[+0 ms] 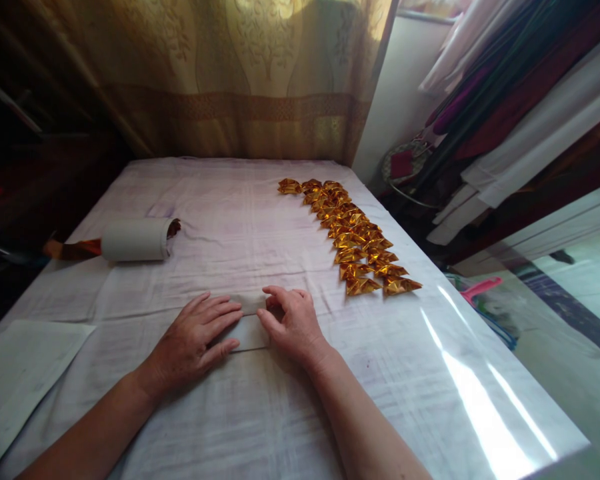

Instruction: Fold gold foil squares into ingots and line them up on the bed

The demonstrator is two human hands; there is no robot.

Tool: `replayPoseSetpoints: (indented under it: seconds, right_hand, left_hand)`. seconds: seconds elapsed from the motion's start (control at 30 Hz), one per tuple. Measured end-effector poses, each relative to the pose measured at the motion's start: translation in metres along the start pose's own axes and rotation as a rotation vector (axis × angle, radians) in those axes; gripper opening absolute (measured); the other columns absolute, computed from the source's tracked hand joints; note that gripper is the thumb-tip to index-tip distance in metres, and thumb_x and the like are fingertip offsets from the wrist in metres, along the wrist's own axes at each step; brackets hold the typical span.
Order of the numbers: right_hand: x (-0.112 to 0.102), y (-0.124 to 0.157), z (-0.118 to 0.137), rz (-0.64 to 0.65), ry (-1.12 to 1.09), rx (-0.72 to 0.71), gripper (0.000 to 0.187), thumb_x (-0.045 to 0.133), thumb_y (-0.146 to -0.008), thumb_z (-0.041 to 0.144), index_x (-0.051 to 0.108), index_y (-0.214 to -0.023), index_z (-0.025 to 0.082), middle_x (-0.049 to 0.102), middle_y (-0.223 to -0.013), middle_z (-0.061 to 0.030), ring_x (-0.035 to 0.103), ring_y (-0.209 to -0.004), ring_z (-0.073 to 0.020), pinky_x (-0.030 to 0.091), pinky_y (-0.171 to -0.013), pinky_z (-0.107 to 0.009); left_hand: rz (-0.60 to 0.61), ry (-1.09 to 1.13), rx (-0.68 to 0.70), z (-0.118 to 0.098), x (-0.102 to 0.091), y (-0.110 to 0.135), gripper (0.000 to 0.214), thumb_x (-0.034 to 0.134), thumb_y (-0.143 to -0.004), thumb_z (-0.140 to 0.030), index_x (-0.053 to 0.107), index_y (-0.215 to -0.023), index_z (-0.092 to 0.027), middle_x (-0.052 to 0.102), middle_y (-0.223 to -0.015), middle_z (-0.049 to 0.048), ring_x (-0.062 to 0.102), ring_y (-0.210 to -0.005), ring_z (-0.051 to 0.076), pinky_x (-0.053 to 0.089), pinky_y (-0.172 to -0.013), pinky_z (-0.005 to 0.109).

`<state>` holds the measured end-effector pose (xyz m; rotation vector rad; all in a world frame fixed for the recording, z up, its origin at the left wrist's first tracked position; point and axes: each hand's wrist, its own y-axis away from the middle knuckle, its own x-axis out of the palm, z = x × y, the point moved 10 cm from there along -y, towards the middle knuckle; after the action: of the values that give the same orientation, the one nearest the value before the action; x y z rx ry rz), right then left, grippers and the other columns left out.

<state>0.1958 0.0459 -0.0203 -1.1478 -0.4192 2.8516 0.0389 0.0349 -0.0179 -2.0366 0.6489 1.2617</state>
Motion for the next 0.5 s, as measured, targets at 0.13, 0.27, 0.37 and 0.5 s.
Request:
replayPoseSetpoints:
  seconds: [0.13, 0.27, 0.37, 0.5]
  right_hand:
    - [0.000, 0.001, -0.003, -0.019, -0.011, 0.010, 0.023, 0.063, -0.085, 0.021, 0.069, -0.107, 0.024, 0.076, -0.091, -0.0023, 0.070, -0.085, -0.0192, 0.044, -0.089, -0.038]
    - [0.006, 0.001, 0.001, -0.061, 0.053, -0.041, 0.015, 0.065, -0.084, 0.018, 0.071, -0.095, 0.025, 0.076, -0.093, -0.0018, 0.069, -0.090, -0.0203, 0.042, -0.087, -0.038]
    - [0.010, 0.000, 0.004, -0.081, 0.110, -0.079, 0.013, 0.065, -0.085, 0.016, 0.072, -0.091, 0.025, 0.075, -0.093, -0.0022, 0.067, -0.094, -0.0212, 0.039, -0.089, -0.039]
    - [0.009, -0.001, 0.003, -0.067, 0.091, -0.105, 0.018, 0.059, -0.087, 0.015, 0.071, -0.097, 0.025, 0.075, -0.099, -0.0039, 0.066, -0.097, -0.0215, 0.041, -0.089, -0.039]
  left_hand:
    - [-0.029, 0.021, 0.035, -0.005, -0.003, 0.000, 0.037, 0.056, -0.094, -0.040, 0.066, -0.124, -0.022, 0.068, -0.126, 0.0091, 0.058, -0.123, 0.026, 0.038, -0.112, 0.049]
    - [-0.044, 0.025, 0.092, -0.011, -0.003, 0.001, 0.034, 0.053, -0.096, -0.038, 0.067, -0.121, -0.021, 0.071, -0.121, 0.0083, 0.062, -0.118, 0.024, 0.042, -0.110, 0.045]
    - [-0.050, -0.006, 0.101, -0.012, -0.002, 0.001, 0.035, 0.051, -0.097, -0.039, 0.067, -0.121, -0.019, 0.071, -0.121, 0.0089, 0.062, -0.118, 0.024, 0.044, -0.108, 0.044]
    - [-0.017, -0.053, 0.045, -0.004, 0.002, 0.002, 0.038, 0.051, -0.097, -0.042, 0.064, -0.126, -0.020, 0.068, -0.129, 0.0080, 0.059, -0.123, 0.026, 0.039, -0.112, 0.047]
